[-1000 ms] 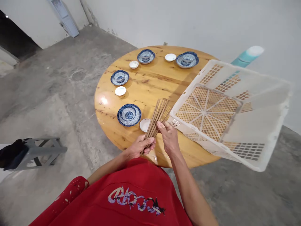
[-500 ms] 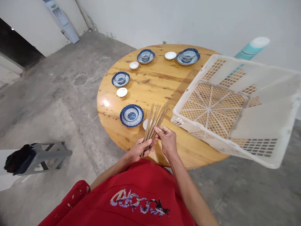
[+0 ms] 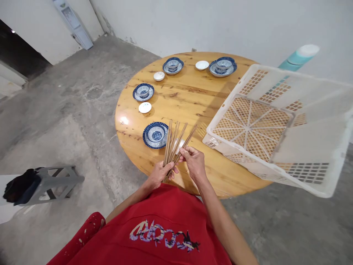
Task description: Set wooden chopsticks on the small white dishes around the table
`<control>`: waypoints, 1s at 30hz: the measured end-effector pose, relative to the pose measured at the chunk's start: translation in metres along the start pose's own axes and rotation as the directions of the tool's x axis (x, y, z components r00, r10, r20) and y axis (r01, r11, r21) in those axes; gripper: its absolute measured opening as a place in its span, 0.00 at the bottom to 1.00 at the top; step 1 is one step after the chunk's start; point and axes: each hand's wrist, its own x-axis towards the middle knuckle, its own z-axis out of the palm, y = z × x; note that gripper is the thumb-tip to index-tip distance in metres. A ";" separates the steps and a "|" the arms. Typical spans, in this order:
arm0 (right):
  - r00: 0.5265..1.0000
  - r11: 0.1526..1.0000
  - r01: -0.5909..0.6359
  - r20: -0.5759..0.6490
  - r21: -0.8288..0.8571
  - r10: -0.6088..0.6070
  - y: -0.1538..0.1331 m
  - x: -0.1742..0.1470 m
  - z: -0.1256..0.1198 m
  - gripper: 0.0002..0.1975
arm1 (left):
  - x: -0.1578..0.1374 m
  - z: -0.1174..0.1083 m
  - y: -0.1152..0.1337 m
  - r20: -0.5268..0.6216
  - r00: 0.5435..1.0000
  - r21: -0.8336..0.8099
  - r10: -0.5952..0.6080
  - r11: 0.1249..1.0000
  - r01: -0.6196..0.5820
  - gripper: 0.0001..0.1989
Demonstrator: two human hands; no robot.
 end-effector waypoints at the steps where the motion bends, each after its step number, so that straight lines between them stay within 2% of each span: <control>1: 1.000 1.000 0.002 -0.002 -0.003 -0.002 0.000 0.000 0.001 0.24 | 0.000 -0.002 0.000 -0.004 1.000 -0.012 -0.007 1.000 0.007 0.24; 10: 0.998 0.999 0.018 -0.054 0.033 -0.016 0.000 0.005 0.008 0.23 | 0.004 -0.011 0.002 0.012 0.999 -0.020 -0.033 0.999 0.033 0.21; 20: 0.996 0.999 0.004 -0.086 0.035 -0.001 0.001 0.003 0.010 0.23 | 0.004 -0.018 0.001 0.006 1.000 0.018 0.011 1.000 -0.011 0.19; 26: 0.996 1.000 -0.030 -0.080 -0.002 0.030 0.017 0.007 0.005 0.22 | 0.003 -0.021 -0.003 -0.030 0.999 0.094 -0.018 0.995 0.021 0.16; 30: 0.992 1.000 -0.001 -0.127 -0.026 -0.003 0.020 0.017 -0.006 0.18 | 0.004 -0.030 -0.010 -0.120 0.992 0.088 -0.033 0.995 0.044 0.13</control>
